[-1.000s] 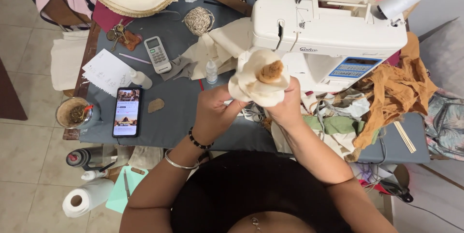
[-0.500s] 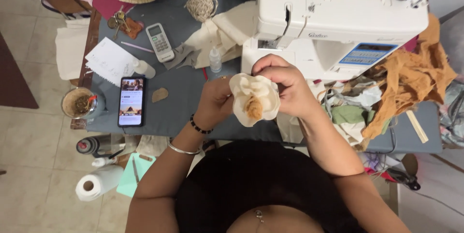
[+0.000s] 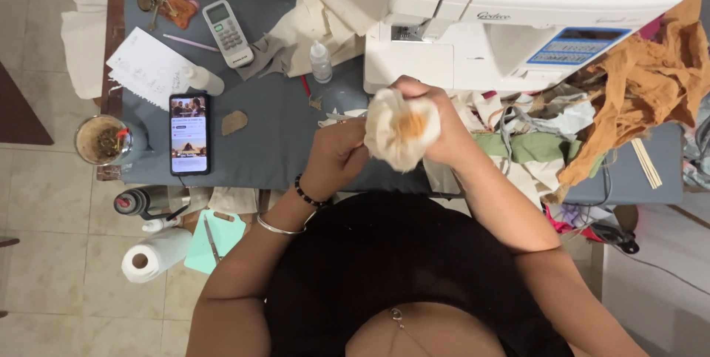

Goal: The person is manually creating decorative flowers by folding and pinning scraps of fabric at a workspace.

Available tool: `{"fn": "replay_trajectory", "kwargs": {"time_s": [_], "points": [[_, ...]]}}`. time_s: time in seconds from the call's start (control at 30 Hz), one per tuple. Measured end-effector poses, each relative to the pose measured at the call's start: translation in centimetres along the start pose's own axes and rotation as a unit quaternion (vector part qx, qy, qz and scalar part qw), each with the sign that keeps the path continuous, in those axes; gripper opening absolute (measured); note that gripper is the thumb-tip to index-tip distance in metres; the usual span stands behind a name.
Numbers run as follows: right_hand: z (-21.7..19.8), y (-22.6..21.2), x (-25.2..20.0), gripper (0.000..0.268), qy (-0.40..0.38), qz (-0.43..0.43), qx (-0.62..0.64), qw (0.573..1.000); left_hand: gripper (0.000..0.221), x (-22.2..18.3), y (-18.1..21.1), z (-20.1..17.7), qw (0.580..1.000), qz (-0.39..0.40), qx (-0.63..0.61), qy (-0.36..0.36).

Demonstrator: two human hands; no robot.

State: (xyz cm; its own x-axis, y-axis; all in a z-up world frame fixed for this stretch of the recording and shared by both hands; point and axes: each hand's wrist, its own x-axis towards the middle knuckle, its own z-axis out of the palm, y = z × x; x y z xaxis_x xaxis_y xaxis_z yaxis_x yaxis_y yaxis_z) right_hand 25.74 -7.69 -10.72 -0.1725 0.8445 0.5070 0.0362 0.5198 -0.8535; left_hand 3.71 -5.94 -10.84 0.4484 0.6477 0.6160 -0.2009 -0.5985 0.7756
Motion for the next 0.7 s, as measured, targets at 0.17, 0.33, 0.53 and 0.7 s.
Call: {"fn": "replay_trajectory", "kwargs": {"time_s": [0.17, 0.33, 0.53, 0.7], "points": [[2.3, -4.6, 2.1, 0.043, 0.02, 0.0, 0.043, 0.999, 0.018, -0.9, 0.1, 0.6, 0.994, -0.077, -0.073, -0.002], [1.0, -4.7, 2.1, 0.075, -0.06, 0.061, 0.08, 0.993, 0.024, 1.3, 1.7, 0.4, 0.989, -0.115, -0.088, 0.002], [-0.2, -3.9, -0.3, 0.017, 0.166, 0.168, 0.034, 0.971, 0.03, 2.5, 3.4, 0.1, 0.984, -0.139, -0.108, 0.032], [-2.1, -1.5, -1.9, 0.036, 0.183, 0.114, 0.009, 0.976, 0.029, 3.9, 3.8, -0.1, 0.983, -0.13, -0.128, 0.03]]}}
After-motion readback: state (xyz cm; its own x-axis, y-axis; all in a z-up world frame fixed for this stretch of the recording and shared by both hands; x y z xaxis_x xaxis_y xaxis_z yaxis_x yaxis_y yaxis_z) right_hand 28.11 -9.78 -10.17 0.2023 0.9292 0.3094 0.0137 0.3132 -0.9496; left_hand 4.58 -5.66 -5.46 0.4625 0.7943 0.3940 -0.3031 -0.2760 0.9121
